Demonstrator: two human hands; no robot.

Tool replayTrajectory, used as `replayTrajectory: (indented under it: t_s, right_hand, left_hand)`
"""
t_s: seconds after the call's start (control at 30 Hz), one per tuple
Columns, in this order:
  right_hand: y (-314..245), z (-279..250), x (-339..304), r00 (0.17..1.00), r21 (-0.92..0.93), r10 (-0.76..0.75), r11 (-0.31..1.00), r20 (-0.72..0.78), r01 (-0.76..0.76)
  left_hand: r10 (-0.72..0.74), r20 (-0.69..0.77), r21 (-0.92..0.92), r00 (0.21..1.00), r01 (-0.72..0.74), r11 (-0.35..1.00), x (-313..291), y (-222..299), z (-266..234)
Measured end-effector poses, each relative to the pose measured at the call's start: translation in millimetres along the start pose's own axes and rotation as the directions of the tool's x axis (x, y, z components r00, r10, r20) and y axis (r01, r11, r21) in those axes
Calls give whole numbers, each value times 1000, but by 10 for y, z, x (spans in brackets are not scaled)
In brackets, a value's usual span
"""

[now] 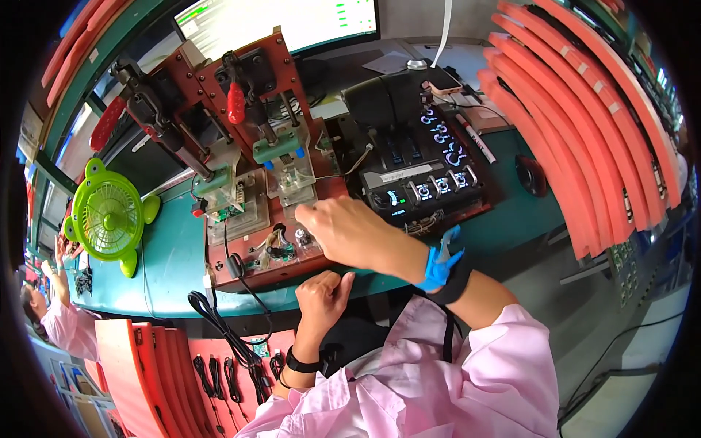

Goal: The person presses buttons on a control panel, moves a joystick, and clicks a mouse before picking up a circuit board and cable. They connect the cable to the board, place the assembly into a testing fixture, press a lever, and then return the components to a foam tray.

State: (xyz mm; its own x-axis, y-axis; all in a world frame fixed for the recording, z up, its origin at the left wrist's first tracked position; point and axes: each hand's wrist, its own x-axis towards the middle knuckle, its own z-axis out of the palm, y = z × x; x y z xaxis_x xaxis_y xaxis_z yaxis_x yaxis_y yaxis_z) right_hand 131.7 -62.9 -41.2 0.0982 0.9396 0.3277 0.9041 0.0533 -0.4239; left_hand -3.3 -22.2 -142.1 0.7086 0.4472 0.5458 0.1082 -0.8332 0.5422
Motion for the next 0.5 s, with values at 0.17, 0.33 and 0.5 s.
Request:
replayTrajectory:
  t_s: [0.17, 0.33, 0.5]
  right_hand:
    - [-92, 43, -89, 998, -60, -14, 998, -67, 10]
    - [-13, 29, -64, 999, 35, 3, 999, -35, -2]
    - [32, 68, 3, 1000, 108, -11, 994, -23, 14]
  left_hand:
    - [1, 20, -10, 1000, -1, 1000, -53, 1, -27]
    - [-11, 16, -36, 1000, 12, 999, -66, 12, -29]
    - [-1, 3, -12, 1000, 1, 1000, -26, 29, 10]
